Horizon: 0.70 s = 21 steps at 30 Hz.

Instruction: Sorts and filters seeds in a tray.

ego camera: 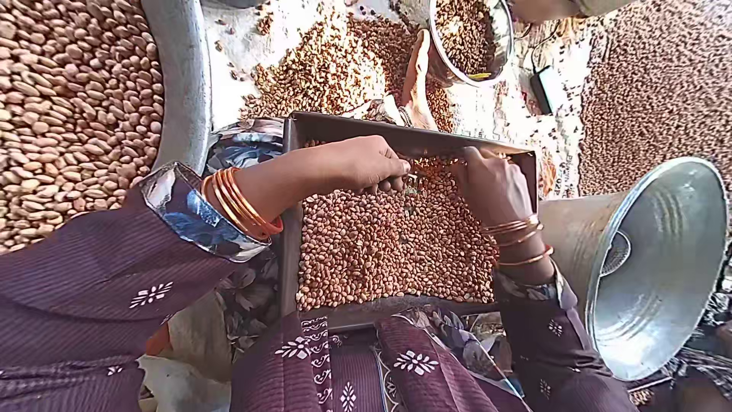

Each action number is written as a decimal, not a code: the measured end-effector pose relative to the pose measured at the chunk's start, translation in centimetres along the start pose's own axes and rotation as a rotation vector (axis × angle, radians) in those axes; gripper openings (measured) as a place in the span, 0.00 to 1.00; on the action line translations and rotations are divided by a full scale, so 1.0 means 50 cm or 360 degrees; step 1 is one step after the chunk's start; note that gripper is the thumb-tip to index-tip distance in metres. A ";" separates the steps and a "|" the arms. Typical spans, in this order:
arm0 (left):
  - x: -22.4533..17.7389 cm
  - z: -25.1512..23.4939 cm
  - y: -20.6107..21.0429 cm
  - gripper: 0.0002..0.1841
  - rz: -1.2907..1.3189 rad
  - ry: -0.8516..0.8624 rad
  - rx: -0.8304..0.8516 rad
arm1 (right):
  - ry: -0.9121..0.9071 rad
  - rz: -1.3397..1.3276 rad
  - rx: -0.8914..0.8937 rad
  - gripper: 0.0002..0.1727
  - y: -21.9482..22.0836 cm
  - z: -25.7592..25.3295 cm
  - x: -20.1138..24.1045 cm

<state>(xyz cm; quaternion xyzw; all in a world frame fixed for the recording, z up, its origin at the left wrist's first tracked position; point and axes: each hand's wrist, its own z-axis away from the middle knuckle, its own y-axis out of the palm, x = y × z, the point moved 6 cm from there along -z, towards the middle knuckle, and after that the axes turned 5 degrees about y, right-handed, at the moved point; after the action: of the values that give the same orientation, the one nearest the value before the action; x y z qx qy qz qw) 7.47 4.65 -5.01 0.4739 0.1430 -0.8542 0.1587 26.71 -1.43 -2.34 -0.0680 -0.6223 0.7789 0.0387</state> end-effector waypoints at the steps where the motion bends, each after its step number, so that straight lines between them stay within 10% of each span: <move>1: -0.001 -0.002 -0.012 0.23 -0.0070 0.0023 -0.0063 | 0.0056 0.0049 0.0109 0.16 0.032 -0.007 0.007; 7: -0.006 -0.001 -0.045 0.20 -0.0177 0.0163 -0.0275 | -0.0634 -0.0714 0.0031 0.20 0.032 -0.014 0.093; 10: -0.009 0.002 -0.051 0.20 -0.0192 0.0160 -0.0319 | -0.0286 -0.0315 -0.0085 0.14 0.010 -0.001 0.044; 13: -0.015 0.006 -0.058 0.20 -0.0223 0.0148 -0.0352 | 0.0174 0.0019 0.0549 0.21 0.065 0.030 0.024; 17: -0.016 0.008 -0.065 0.19 -0.0282 0.0137 -0.0374 | -0.0682 -0.0569 0.0964 0.16 0.083 0.101 0.133; 21: -0.010 0.003 -0.063 0.19 -0.0624 0.0132 -0.0324 | -0.1015 -0.0836 0.0282 0.09 0.044 0.092 0.228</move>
<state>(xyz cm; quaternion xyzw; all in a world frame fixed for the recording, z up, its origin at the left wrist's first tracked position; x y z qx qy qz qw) 6.34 7.52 -4.22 0.4533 0.3243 -0.8297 0.0307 14.80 -4.70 -4.16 0.3410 -0.5299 0.7751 0.0472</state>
